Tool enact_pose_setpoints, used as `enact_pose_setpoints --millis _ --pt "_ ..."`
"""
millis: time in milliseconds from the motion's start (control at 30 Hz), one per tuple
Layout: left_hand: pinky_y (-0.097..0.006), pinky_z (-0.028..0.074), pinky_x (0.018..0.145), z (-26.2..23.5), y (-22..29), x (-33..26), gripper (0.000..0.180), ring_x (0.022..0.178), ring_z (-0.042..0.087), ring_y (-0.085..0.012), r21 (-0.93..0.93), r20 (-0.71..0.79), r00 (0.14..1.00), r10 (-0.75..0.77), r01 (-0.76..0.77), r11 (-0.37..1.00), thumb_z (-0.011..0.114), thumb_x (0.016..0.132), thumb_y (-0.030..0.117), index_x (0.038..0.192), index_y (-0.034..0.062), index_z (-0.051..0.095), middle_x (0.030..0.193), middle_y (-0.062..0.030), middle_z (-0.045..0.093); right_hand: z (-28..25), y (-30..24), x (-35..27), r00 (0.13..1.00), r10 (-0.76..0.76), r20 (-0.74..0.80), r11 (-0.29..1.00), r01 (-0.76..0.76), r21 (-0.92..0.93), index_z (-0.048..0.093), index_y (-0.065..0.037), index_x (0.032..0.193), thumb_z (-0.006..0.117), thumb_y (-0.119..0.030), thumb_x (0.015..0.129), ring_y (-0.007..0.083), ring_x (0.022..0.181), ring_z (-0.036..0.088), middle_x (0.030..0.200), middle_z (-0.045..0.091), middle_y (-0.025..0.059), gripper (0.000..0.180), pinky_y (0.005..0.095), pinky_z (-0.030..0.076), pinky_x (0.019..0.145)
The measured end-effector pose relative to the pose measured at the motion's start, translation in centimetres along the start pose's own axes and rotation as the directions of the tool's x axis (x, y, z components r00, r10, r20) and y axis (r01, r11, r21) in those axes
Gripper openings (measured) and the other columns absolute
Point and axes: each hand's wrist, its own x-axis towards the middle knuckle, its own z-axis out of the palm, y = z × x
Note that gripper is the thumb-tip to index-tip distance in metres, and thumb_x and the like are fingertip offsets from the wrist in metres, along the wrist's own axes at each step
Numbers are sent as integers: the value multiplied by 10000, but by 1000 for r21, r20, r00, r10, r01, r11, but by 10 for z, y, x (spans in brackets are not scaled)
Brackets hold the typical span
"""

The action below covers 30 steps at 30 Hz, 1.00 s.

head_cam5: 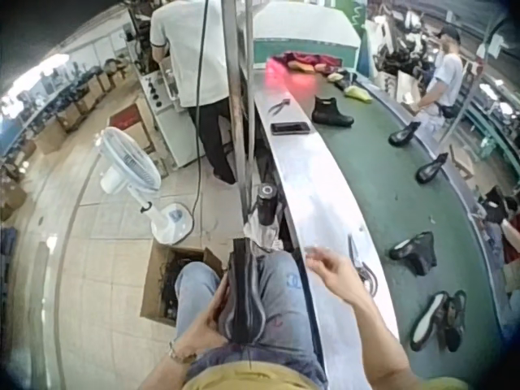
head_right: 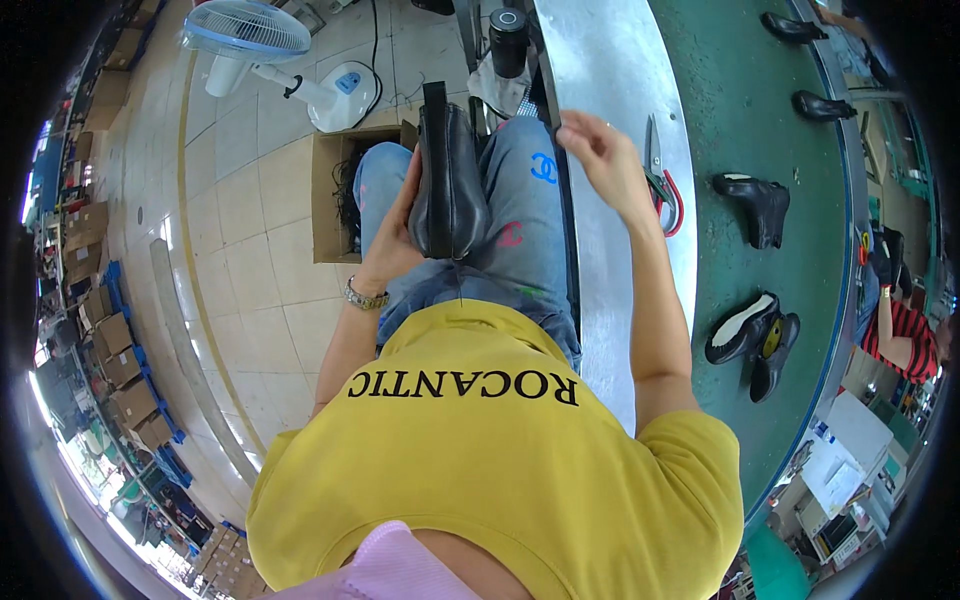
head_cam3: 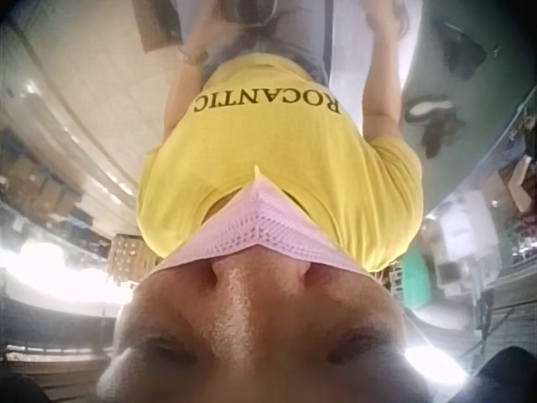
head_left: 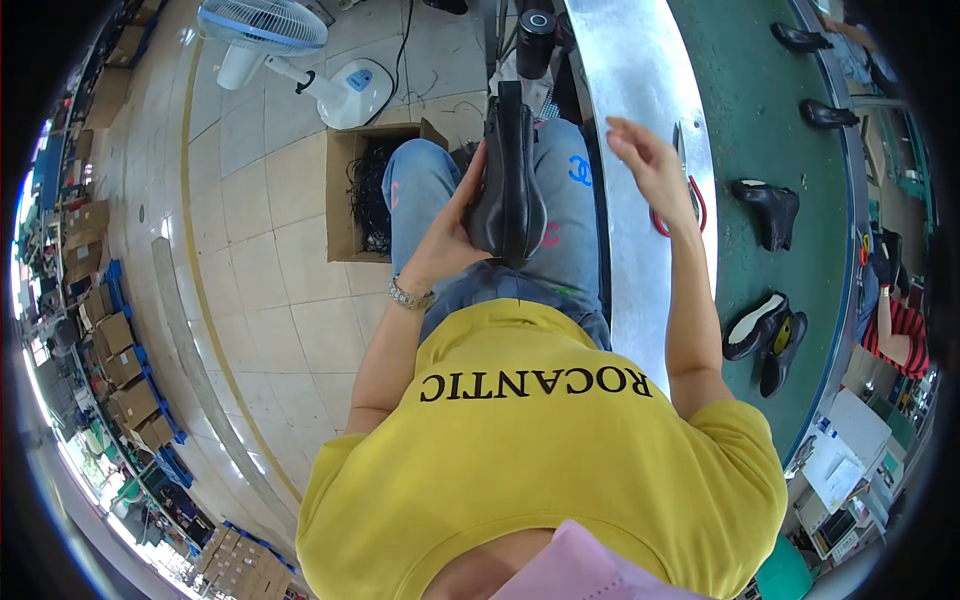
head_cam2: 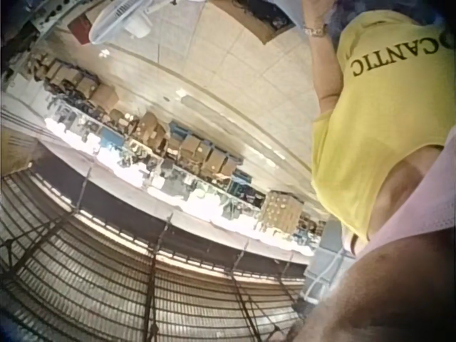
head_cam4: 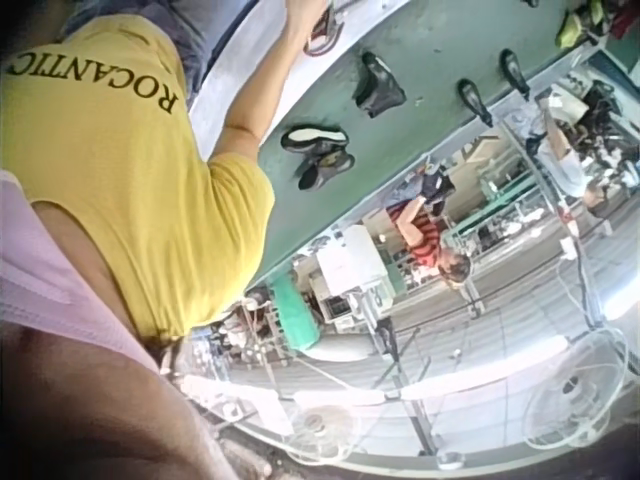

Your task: The recorder is performing assembly tasks on black shoes, including using a tool to tighten or adjust components and inspecting the shoes at a workstation.

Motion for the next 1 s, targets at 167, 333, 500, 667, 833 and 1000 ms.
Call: enact_pose_setpoints --millis 167,333,500,667,833,1000 --pt "-345 305 1137 13 4 24 1207 1404 327 -208 -31 79 997 7 -5 1000 830 650 -25 1559 117 48 1587 -102 212 6 -58 -48 952 -246 183 936 185 299 343 -118 1496 732 -247 844 257 1331 441 1446 458 133 770 425 398 1068" --pt "-356 310 1133 26 5 62 1289 1419 300 -217 -4 251 966 57 -57 998 866 630 35 1558 144 -23 1588 -112 209 1 -86 -51 981 -141 132 942 93 322 214 -164 1543 805 -151 762 315 1343 405 1518 312 169 979 446 442 1020" --pt "-367 316 1123 19 13 78 1304 1392 334 -232 -422 364 931 35 131 897 888 651 185 1559 202 -48 1558 -108 260 -8 -78 -56 965 -34 258 968 -32 248 191 -171 1546 880 -216 677 336 1340 407 1511 315 181 1110 471 450 1020" --pt "-286 500 890 54 40 86 790 1031 577 -131 -314 76 984 -159 175 933 841 750 266 1398 110 417 1133 -39 576 -5 -89 -59 948 23 317 978 -87 191 146 -22 1527 880 -178 672 329 1401 330 1539 280 176 1138 445 448 1045" --pt "-245 511 805 58 52 92 718 917 604 -103 -293 23 972 -236 232 928 838 746 262 1331 58 475 1046 -37 611 -3 -105 -58 944 -17 328 979 -51 198 109 4 1521 837 -177 738 306 1358 401 1474 363 200 1084 394 520 963" --pt "-239 508 812 54 51 95 713 890 605 -103 -257 -16 965 -260 248 934 824 753 290 1326 28 490 1048 -45 621 0 -110 -53 938 -15 346 989 -38 145 113 37 1509 778 -180 806 309 1308 464 1387 457 218 992 356 558 901"
